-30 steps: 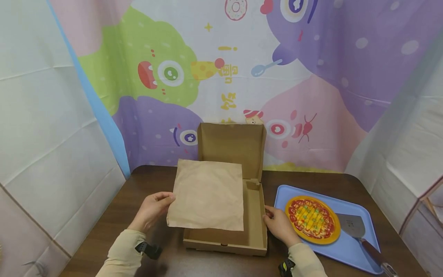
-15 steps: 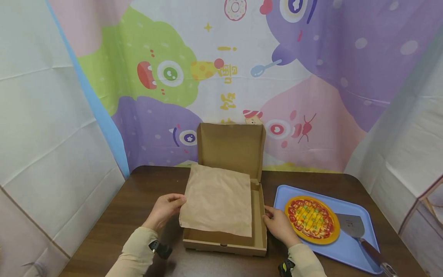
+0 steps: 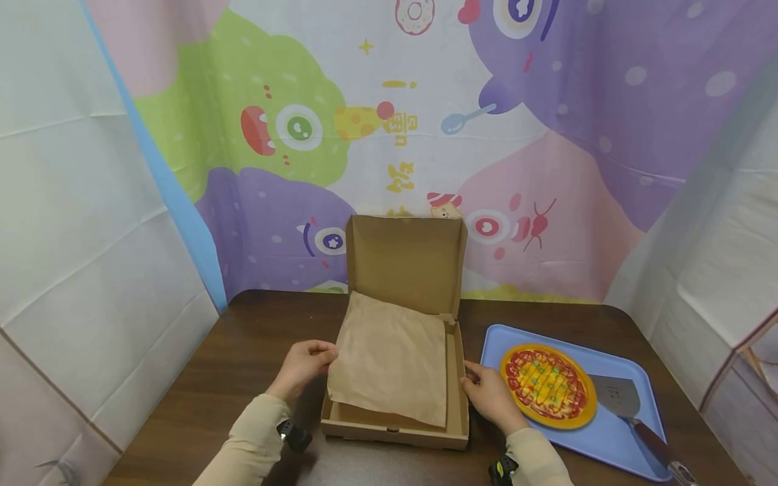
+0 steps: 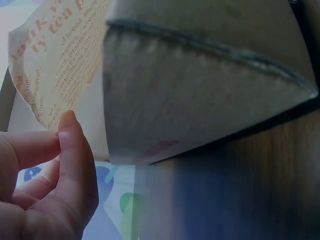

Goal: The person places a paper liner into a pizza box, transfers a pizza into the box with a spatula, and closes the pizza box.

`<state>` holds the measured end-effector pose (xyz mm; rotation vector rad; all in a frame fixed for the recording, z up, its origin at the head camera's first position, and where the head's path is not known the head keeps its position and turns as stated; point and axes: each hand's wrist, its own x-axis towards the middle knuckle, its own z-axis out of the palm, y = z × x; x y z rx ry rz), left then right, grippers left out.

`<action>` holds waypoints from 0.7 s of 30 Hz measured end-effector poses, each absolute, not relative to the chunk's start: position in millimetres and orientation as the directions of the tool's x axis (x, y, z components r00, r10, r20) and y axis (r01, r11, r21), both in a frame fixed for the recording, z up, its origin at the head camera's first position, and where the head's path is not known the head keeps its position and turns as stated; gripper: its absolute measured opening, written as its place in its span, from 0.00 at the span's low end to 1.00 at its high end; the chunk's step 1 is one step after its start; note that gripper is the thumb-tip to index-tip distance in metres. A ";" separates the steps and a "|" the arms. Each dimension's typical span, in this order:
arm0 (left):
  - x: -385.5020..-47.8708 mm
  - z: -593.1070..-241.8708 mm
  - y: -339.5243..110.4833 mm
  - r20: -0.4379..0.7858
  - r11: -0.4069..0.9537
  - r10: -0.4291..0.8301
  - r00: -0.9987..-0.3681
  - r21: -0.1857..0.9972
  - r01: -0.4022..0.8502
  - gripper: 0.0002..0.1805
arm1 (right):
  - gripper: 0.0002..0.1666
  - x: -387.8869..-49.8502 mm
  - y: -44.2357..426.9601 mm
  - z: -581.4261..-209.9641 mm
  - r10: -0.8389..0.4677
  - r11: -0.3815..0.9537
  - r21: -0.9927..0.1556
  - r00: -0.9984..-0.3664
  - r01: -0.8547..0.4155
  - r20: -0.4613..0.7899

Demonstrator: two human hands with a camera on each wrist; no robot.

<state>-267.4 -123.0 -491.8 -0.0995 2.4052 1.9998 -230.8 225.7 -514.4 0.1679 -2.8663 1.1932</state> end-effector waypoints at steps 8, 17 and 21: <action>-267.8 -490.1 -112.9 -0.026 0.248 -0.022 -0.999 0.968 -0.031 0.07 | 0.24 -230.7 225.5 -513.2 -0.094 0.688 -0.717 -0.994 -0.108 0.060; -269.1 -492.2 -105.4 0.003 0.346 -0.019 -1.000 0.938 -0.004 0.05 | 0.24 -230.9 226.1 -514.4 -0.094 0.699 -0.706 -0.993 -0.118 0.073; -268.6 -491.7 -103.7 0.021 0.398 -0.029 -0.999 0.917 0.007 0.04 | 0.24 -230.9 226.6 -515.0 -0.092 0.705 -0.699 -0.993 -0.121 0.079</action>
